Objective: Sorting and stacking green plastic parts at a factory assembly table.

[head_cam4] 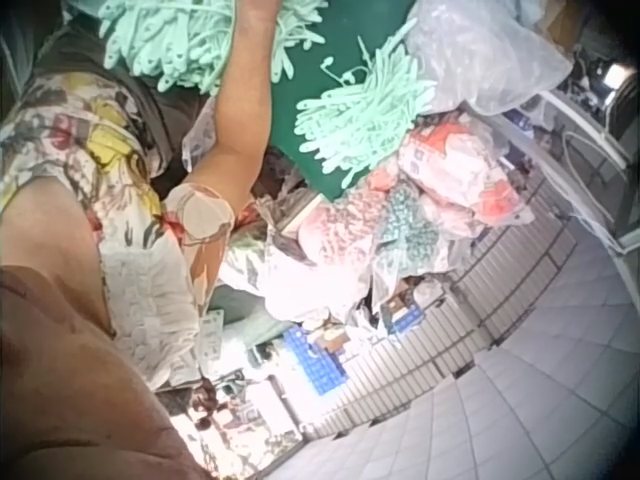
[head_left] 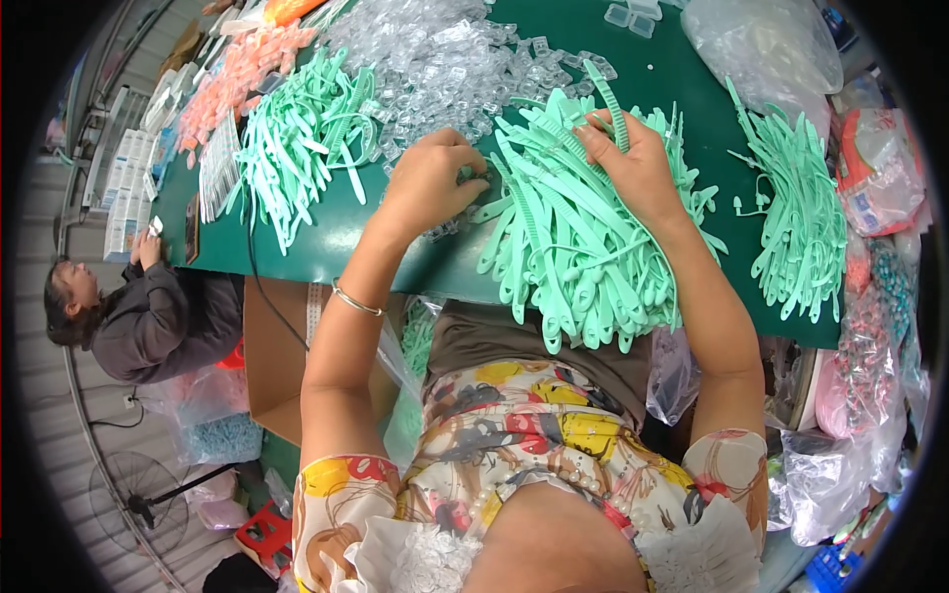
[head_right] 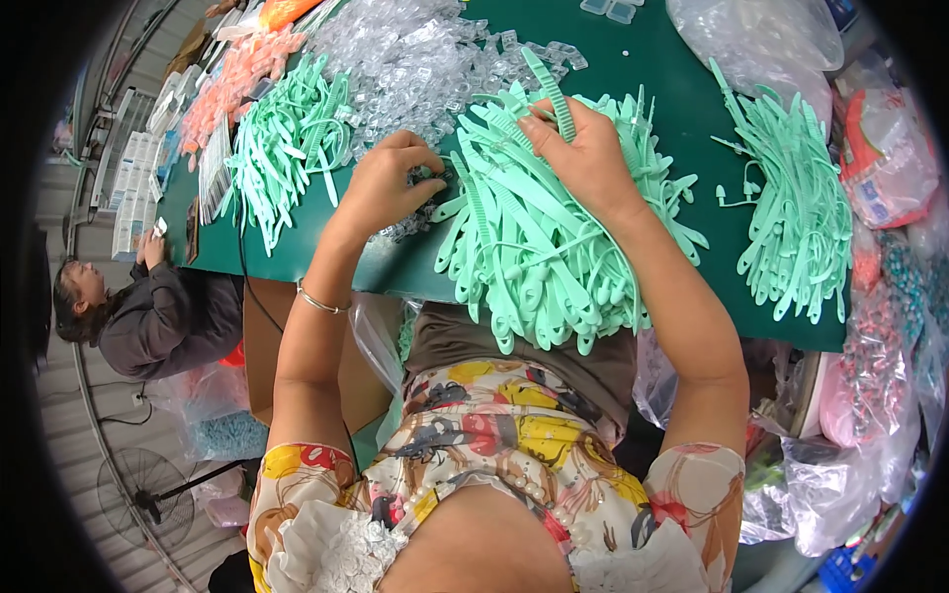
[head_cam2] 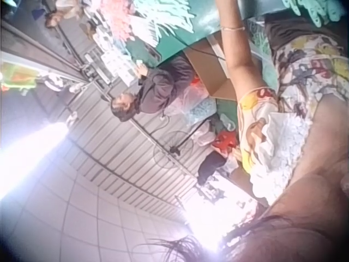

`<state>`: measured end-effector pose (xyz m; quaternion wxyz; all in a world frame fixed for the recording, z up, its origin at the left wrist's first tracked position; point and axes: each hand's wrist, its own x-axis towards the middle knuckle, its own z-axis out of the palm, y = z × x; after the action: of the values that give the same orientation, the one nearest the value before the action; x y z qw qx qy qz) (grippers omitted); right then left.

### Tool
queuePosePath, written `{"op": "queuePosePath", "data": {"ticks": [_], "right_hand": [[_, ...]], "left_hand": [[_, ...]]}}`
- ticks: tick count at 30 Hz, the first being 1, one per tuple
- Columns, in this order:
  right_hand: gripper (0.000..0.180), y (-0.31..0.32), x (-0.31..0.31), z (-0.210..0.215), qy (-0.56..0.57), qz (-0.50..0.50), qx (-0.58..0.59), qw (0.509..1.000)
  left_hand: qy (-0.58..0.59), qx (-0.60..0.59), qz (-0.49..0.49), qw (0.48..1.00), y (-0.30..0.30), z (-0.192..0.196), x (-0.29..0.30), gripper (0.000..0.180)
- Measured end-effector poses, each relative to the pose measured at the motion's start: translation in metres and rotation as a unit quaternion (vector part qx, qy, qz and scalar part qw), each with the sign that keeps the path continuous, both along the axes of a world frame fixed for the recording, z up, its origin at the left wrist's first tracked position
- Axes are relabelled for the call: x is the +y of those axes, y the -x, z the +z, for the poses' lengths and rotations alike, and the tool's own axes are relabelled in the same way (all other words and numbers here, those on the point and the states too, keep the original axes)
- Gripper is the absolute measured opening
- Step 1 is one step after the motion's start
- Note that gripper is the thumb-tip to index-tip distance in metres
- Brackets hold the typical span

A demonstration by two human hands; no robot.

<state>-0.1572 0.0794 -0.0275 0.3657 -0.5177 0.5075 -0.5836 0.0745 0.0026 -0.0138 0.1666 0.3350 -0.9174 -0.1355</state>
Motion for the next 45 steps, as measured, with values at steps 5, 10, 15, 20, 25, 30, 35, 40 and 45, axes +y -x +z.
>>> {"op": "queuePosePath", "data": {"ticks": [5,10,15,20,25,30,35,40,45], "right_hand": [[0.021,0.001,0.001,0.002,-0.020,0.007,0.003,1.000],[0.023,-0.002,0.004,0.004,-0.027,0.011,-0.014,0.999],[0.021,0.001,0.004,-0.001,0.008,0.013,0.041,0.999],[0.019,0.000,0.006,0.003,-0.013,0.035,0.043,0.998],[0.017,0.001,0.004,0.003,0.001,0.039,0.064,0.997],[0.017,0.000,0.005,0.003,-0.005,0.032,0.062,0.998],[0.017,0.001,0.005,0.003,-0.001,0.029,0.082,0.996],[0.016,0.001,0.006,0.003,-0.022,0.050,0.076,0.996],[0.019,-0.004,0.000,0.002,0.074,0.022,0.107,0.991]], "left_hand": [[0.053,-0.011,0.012,0.998,0.009,-0.010,0.003,0.012],[-0.081,0.103,0.034,0.991,0.008,-0.002,-0.001,0.009],[-0.524,0.395,0.028,0.754,0.028,0.006,-0.002,0.013],[-0.607,0.414,0.029,0.677,0.043,0.007,0.002,0.016],[-0.619,0.410,0.007,0.670,0.046,0.004,0.004,0.016],[-0.619,0.412,0.002,0.668,0.046,0.005,0.004,0.016],[-0.602,0.407,0.002,0.687,0.046,0.004,0.007,0.017],[-0.506,0.350,0.003,0.788,0.053,0.008,0.014,0.015],[-0.429,0.312,0.017,0.847,0.056,0.013,0.014,0.015]]}}
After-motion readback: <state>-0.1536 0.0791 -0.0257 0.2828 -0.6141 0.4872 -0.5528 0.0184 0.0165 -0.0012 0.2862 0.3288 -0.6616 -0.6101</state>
